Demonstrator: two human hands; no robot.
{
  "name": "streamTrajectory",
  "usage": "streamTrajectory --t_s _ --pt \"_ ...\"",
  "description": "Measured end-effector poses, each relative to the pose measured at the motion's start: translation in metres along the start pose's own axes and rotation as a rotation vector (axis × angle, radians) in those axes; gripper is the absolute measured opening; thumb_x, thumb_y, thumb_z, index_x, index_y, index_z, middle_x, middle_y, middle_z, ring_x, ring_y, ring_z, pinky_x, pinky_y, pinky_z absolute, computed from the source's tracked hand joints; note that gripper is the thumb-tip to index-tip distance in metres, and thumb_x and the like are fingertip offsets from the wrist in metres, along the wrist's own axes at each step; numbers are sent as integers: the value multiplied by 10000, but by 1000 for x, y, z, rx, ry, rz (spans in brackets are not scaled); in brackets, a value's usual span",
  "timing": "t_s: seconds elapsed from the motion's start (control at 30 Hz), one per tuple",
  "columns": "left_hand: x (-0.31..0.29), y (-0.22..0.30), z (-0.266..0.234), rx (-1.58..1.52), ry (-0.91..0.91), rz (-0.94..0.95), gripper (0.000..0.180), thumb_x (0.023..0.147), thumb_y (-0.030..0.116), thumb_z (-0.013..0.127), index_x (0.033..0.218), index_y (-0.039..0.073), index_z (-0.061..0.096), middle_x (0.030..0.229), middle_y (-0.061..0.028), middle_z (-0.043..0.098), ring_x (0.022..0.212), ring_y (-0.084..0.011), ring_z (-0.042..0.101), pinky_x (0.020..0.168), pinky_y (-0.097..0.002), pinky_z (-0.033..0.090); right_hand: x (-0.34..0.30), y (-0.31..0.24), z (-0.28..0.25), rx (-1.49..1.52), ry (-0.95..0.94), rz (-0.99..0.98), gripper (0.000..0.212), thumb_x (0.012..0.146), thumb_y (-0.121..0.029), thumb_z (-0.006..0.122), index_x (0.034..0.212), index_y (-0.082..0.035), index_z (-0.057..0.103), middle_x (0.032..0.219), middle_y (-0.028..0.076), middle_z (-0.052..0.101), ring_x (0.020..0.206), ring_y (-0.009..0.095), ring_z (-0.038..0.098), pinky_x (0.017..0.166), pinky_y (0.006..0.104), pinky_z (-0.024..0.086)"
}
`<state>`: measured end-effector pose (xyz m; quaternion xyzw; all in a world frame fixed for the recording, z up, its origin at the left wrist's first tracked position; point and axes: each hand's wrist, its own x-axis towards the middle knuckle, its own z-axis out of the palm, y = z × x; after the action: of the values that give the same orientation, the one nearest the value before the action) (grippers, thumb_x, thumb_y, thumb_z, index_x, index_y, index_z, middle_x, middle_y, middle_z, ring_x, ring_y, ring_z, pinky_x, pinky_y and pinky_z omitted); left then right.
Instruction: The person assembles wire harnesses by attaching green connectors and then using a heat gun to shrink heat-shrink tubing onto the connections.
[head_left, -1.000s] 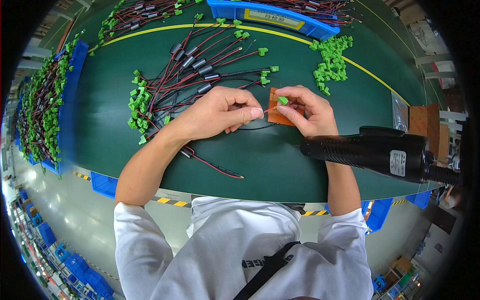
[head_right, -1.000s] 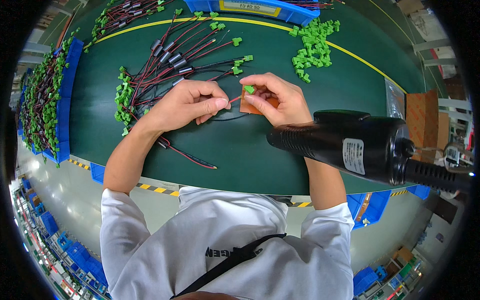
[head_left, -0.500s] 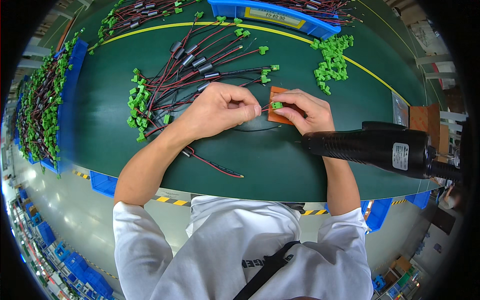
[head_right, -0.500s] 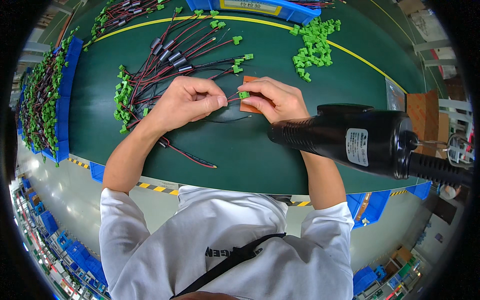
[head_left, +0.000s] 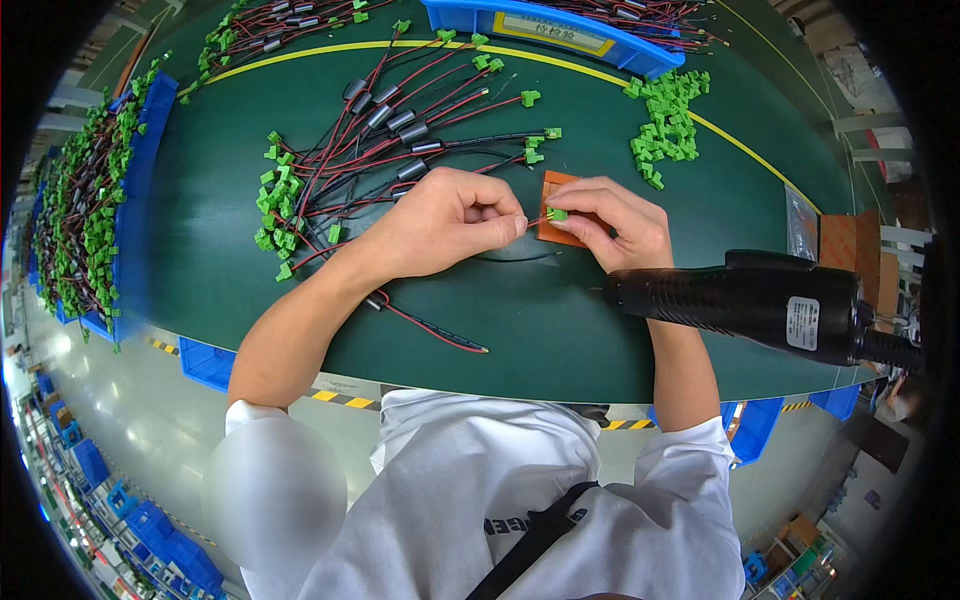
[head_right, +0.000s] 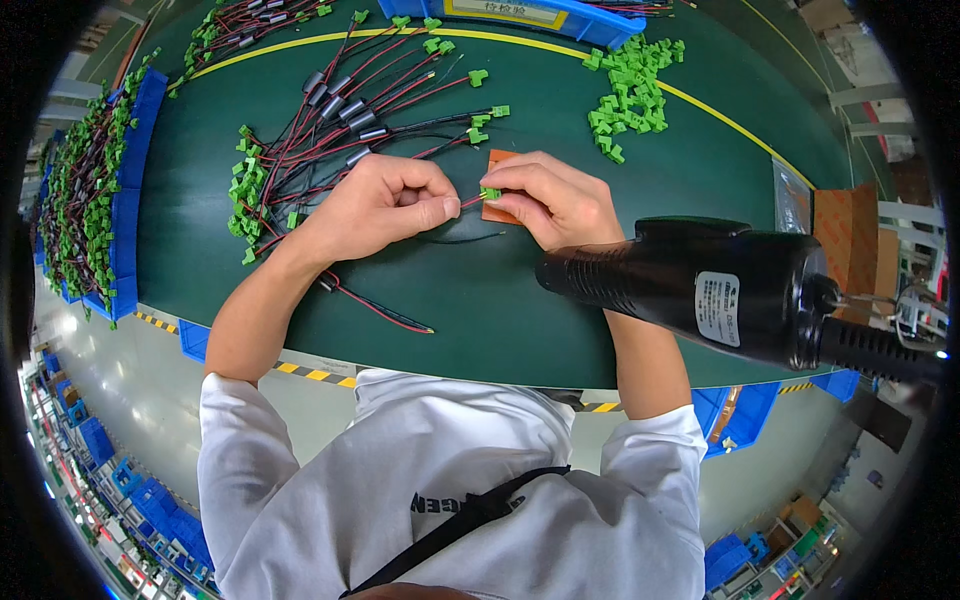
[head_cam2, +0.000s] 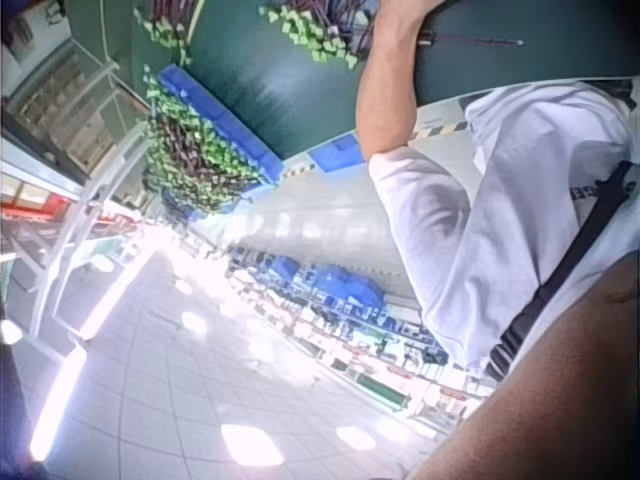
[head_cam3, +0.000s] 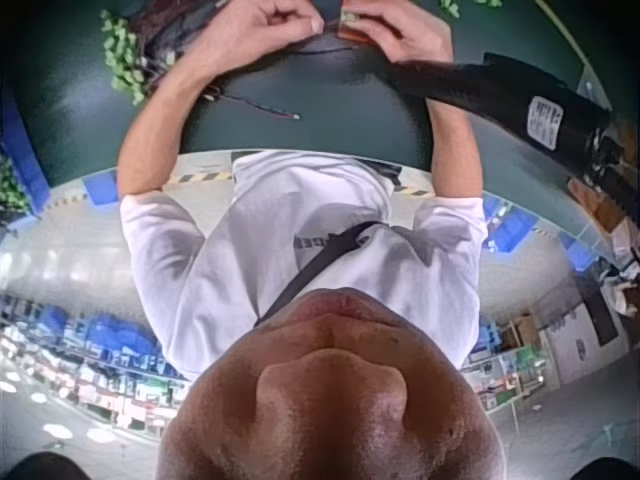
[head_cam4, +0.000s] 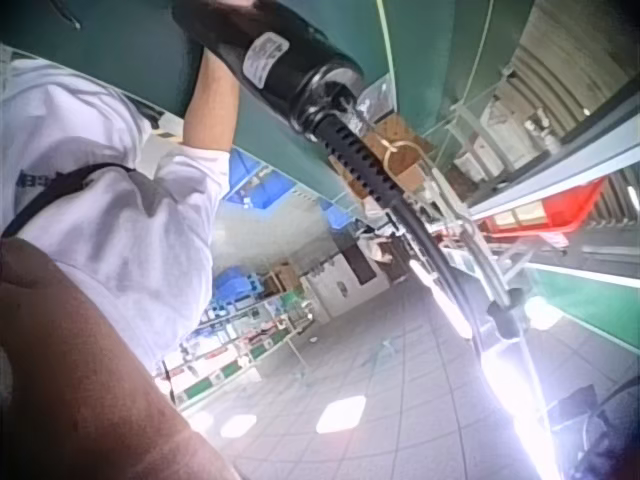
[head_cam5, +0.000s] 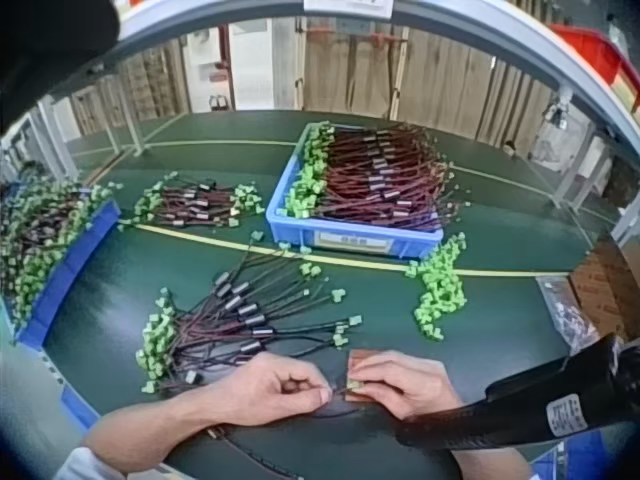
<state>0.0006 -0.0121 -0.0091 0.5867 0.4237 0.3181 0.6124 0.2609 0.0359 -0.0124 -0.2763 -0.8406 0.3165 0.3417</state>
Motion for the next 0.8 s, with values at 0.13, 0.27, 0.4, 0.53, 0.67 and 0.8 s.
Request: streamTrajectory --t_s 0.13,0.27,0.4,0.53,0.67,0.8 --pt "-1 4 -1 44 -2 -23 154 1042 123 718 1069 -28 734 886 33 673 785 -16 562 685 -207 473 5 -7 0 -29 52 -66 260 830 58 817 1074 -26 782 1052 120 735 944 275 758 789 348 628" --pt "0 7 -1 37 -5 -50 156 1042 128 719 1056 -27 733 887 38 661 784 -15 550 682 -214 470 4 -7 0 -97 42 -88 255 819 69 818 1056 -19 785 1033 117 729 943 270 756 780 349 630" --pt "1 4 2 97 4 -19 157 1049 140 710 1052 -17 724 860 40 637 768 -24 531 666 -227 460 2 -9 0 -118 28 -69 279 811 61 827 1073 -25 782 1023 121 729 931 272 753 780 352 628" --pt "-1 6 5 214 68 109 169 1065 160 685 1054 -8 700 820 23 619 745 -44 515 650 -241 452 4 -11 0 -193 25 -121 333 788 53 846 1103 -25 771 1015 126 727 912 287 745 774 362 624" --pt "0 11 7 324 147 231 181 1078 166 659 1057 -12 679 824 -6 624 749 -57 551 651 -258 465 6 -15 -1 -224 -13 -188 350 774 59 848 1103 -17 757 1011 132 720 903 297 731 748 379 614" --pt "-2 21 10 290 67 0 170 1076 154 643 1064 -13 668 838 -63 642 742 -140 635 645 -309 495 3 -13 1 -226 -2 -135 327 767 53 846 1073 -13 750 1010 132 713 908 310 720 751 391 606"
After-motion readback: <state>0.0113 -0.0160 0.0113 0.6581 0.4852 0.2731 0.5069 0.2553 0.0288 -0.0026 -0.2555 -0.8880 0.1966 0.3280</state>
